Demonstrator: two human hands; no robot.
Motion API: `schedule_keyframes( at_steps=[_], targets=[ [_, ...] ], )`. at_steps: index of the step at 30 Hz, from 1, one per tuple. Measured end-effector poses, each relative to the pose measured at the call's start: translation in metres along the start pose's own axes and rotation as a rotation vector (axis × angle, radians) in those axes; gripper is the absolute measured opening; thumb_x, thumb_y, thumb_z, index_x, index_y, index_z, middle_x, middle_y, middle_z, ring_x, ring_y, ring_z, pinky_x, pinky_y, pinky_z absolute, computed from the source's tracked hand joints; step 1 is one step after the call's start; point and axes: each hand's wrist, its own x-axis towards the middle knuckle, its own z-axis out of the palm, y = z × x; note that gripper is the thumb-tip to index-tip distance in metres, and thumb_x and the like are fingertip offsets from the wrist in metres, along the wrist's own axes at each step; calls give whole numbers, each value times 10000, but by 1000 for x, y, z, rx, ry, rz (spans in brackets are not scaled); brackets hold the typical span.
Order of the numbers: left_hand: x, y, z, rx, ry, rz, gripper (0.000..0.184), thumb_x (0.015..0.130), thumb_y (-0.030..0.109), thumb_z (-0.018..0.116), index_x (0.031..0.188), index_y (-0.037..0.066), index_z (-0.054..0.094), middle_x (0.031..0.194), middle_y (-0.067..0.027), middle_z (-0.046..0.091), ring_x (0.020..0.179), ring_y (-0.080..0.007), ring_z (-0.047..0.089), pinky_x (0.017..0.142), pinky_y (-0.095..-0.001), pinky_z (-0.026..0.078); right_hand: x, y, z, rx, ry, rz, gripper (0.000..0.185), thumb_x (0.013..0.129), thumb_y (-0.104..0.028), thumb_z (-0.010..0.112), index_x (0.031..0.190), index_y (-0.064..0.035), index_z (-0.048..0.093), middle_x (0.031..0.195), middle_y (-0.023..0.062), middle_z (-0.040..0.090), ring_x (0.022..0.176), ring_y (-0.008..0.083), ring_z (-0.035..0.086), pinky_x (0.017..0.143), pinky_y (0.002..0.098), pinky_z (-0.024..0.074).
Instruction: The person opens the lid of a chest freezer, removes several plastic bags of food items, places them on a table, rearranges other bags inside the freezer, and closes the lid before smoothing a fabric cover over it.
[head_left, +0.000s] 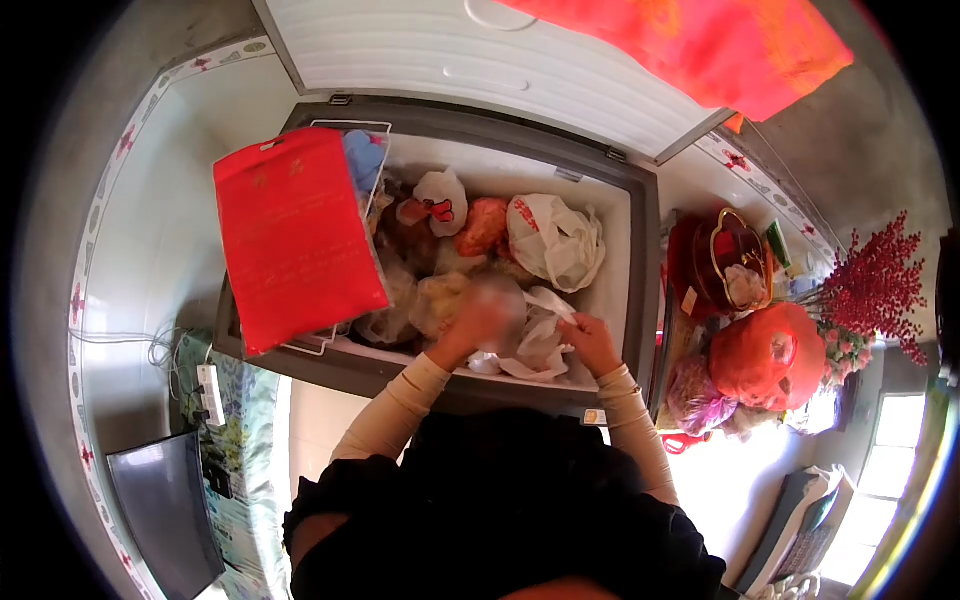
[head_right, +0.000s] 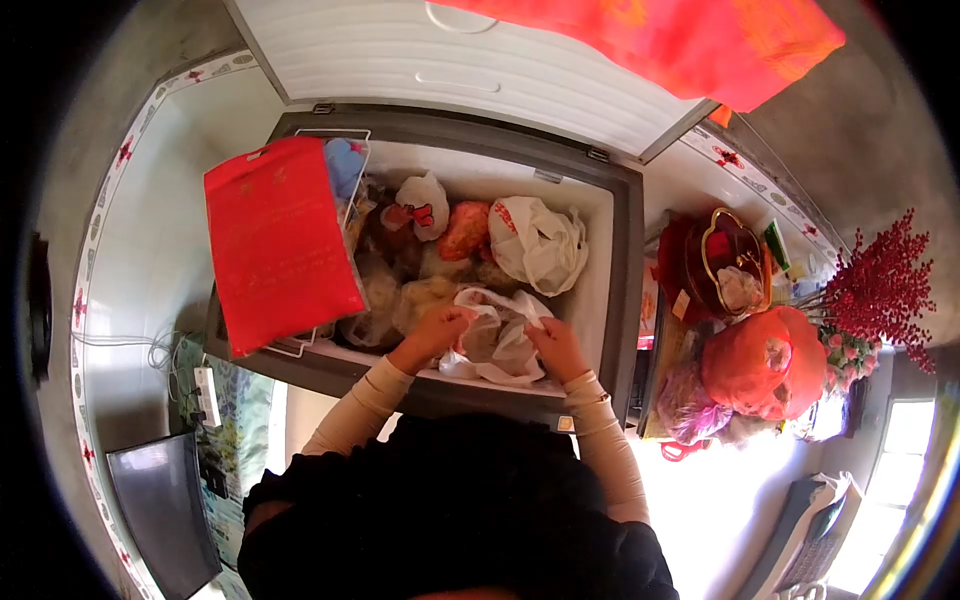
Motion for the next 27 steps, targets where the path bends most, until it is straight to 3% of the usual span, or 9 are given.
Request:
schedule_keyframes(
  at_steps=[4, 8, 10, 11, 12, 15, 22, 25, 27],
  targets=[
    [-22, 79, 5, -295, -33, -199, 252, 845, 167, 520, 1043, 17, 564, 663, 12, 512, 506, -57, 467, 475, -216, 443, 0, -30, -21, 141, -8, -90, 257, 824, -227, 570, 684, -13, 553, 576, 2, 506, 546, 68, 438, 486, 238, 335],
    [-24, 139, 1, -98, -17, 25, 441, 750, 95, 632, 1167, 53, 494, 666, 7, 502, 538, -60, 461, 491, -200, 403, -3, -76, -35, 83, -63, -211, 206, 830, -198, 559, 778, -1, 585, 599, 38, 537, 554, 114, 489, 523, 256, 382],
    [-19, 158, 8, 246, -30, 218, 563, 703, 78, 665, 1221, 73, 445, 691, -5, 512, 601, -57, 464, 562, -207, 416, -5, -113, -22, -50, 11, -620, 164, 825, -166, 548, 792, -10, 587, 638, 104, 561, 571, 214, 531, 556, 299, 413],
    [-21, 164, 12, 265, -59, 132, 646, 670, 71, 678, 1252, 66, 397, 764, -37, 566, 702, -93, 524, 646, -230, 432, -8, -116, -27, -5, -48, -580, 108, 790, -127, 553, 797, -27, 595, 695, 159, 565, 621, 311, 542, 581, 339, 436],
    [-10, 161, 20, 272, -113, 156, 646, 670, 71, 678, 1252, 66, 397, 764, -37, 566, 702, -93, 524, 646, -230, 432, -6, -129, -20, 108, -193, -647, 78, 757, -99, 550, 779, -38, 593, 710, 173, 562, 643, 313, 566, 574, 359, 453],
    [2, 141, 35, 428, 9, 612, 450, 677, 33, 640, 1106, 32, 503, 845, -84, 613, 788, -158, 573, 687, -261, 442, -9, -120, -17, -383, -4, -684, 119, 765, -145, 524, 785, -58, 602, 701, 133, 598, 641, 295, 596, 586, 366, 481],
    [1, 122, 36, 286, 14, 167, 162, 698, -5, 564, 859, -2, 587, 713, -38, 597, 659, -58, 495, 583, -220, 415, -18, -110, -18, -661, 58, -544, 165, 763, -205, 510, 703, -72, 587, 623, 111, 581, 596, 299, 582, 558, 403, 463],
    [1, 110, 44, 348, 32, 54, 80, 716, 35, 573, 791, 8, 575, 638, -11, 554, 588, -44, 466, 518, -207, 385, -18, -74, -29, -181, 108, -607, 109, 753, -219, 586, 808, -137, 631, 666, 71, 593, 628, 285, 589, 583, 382, 477],
    [2, 108, 46, 400, 42, 12, 47, 731, 62, 576, 741, 18, 563, 592, 0, 524, 537, -46, 459, 477, -205, 369, -15, -40, -45, -292, 329, -658, 152, 733, -205, 615, 858, -119, 630, 762, 80, 604, 679, 274, 594, 606, 367, 482]
  ],
)
